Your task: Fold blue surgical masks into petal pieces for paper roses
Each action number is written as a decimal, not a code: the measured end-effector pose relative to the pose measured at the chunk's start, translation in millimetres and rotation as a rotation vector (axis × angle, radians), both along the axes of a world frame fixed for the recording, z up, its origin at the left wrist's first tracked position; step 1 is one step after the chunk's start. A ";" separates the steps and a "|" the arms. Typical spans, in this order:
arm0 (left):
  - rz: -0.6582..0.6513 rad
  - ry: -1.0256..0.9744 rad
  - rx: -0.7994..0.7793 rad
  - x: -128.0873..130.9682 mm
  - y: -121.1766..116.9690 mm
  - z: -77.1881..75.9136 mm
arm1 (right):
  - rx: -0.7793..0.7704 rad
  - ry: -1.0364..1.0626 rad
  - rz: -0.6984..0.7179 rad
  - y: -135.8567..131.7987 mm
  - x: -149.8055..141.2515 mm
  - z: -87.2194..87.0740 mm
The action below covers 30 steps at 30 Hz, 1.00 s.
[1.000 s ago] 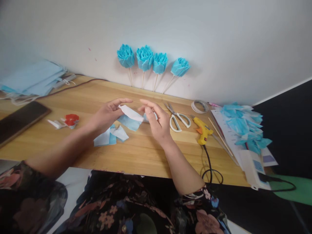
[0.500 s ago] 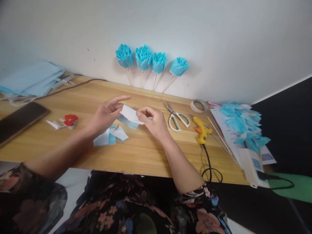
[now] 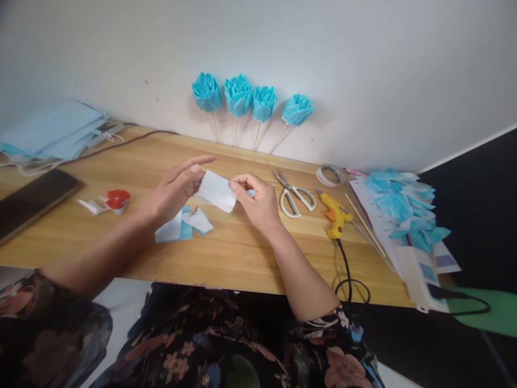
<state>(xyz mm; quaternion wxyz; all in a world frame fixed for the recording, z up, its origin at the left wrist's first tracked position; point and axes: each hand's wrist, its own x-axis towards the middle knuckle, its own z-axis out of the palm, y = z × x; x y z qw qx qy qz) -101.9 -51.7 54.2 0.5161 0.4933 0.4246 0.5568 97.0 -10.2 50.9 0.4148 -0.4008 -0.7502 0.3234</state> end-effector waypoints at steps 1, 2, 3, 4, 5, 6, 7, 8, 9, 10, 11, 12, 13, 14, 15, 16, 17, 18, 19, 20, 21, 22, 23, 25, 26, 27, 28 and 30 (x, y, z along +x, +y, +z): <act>0.010 0.031 -0.007 0.1 -0.2 0.9 | 0.003 -0.002 0.002 0.0 0.0 -0.1; 0.016 0.061 -0.018 0.2 -0.3 1.7 | 0.006 -0.003 0.004 0.0 -0.1 -0.1; 0.022 0.085 -0.031 0.4 -0.1 2.1 | 0.007 -0.003 0.007 0.0 -0.2 -0.1; 0.026 0.099 -0.045 0.6 0.2 2.2 | 0.007 -0.001 0.010 -0.1 -0.4 -0.2; 0.029 0.101 -0.059 0.8 0.9 1.7 | 0.007 0.002 0.014 -0.1 -0.6 -0.2; 0.028 0.099 -0.073 1.1 1.8 0.8 | 0.005 0.008 0.018 -0.1 -0.8 -0.4; 0.028 0.095 -0.084 1.2 2.8 -0.4 | -0.001 0.016 0.023 -0.1 -1.0 -0.6; 0.028 0.090 -0.090 1.4 3.8 -1.6 | -0.011 0.027 0.028 0.1 -1.0 -1.0; 0.030 0.087 -0.090 1.5 4.7 -2.8 | -0.028 0.039 0.032 0.4 -1.0 -1.5; 0.036 0.087 -0.084 1.5 5.4 -3.6 | -0.050 0.052 0.035 0.9 -0.8 -2.2; 0.048 0.091 -0.075 1.5 5.8 -4.0 | -0.072 0.064 0.035 1.7 -0.6 -3.1; 0.061 0.095 -0.065 1.5 5.9 -3.8 | -0.093 0.076 0.031 2.6 -0.3 -4.0; 0.073 0.098 -0.058 1.5 5.7 -3.1 | -0.109 0.088 0.024 3.7 0.1 -5.0; 0.082 0.100 -0.055 1.5 5.2 -2.0 | -0.122 0.102 0.015 4.8 0.4 -6.1; 0.094 0.101 -0.053 1.6 4.5 -0.7 | -0.135 0.119 0.009 6.0 0.7 -7.0; 0.106 0.099 -0.052 1.7 3.8 0.6 | -0.153 0.141 0.008 7.0 0.8 -7.9; 0.118 0.096 -0.051 1.9 3.0 1.8 | -0.179 0.173 0.013 7.8 0.9 -8.7; 0.132 0.092 -0.049 2.1 2.3 2.7 | -0.213 0.209 0.028 8.5 0.8 -9.2; 0.144 0.087 -0.047 2.3 1.9 3.2 | -0.251 0.242 0.054 8.8 0.6 -9.5; 0.155 0.084 -0.045 2.5 1.6 3.3 | -0.290 0.269 0.085 8.9 0.2 -9.6; 0.163 0.081 -0.043 2.5 1.6 3.0 | -0.323 0.287 0.118 8.8 -0.2 -9.4; 0.168 0.080 -0.040 2.6 1.8 2.4 | -0.350 0.295 0.146 8.5 -0.7 -9.2; 0.171 0.079 -0.036 2.5 2.1 1.6 | -0.370 0.298 0.161 8.1 -1.3 -9.0; 0.172 0.074 -0.026 2.2 3.1 0.0 | -0.392 0.297 0.148 7.3 -2.6 -8.8; 0.171 0.073 -0.020 2.0 3.4 -0.6 | -0.394 0.295 0.125 7.0 -3.2 -9.0; 0.171 0.076 -0.016 1.9 3.7 -1.0 | -0.390 0.290 0.100 6.9 -3.7 -9.5; 0.171 0.082 -0.013 1.8 3.8 -1.1 | -0.380 0.283 0.078 6.9 -4.1 -10.2; 0.168 0.095 -0.011 1.5 3.6 -0.9 | -0.343 0.275 0.055 7.4 -4.3 -11.7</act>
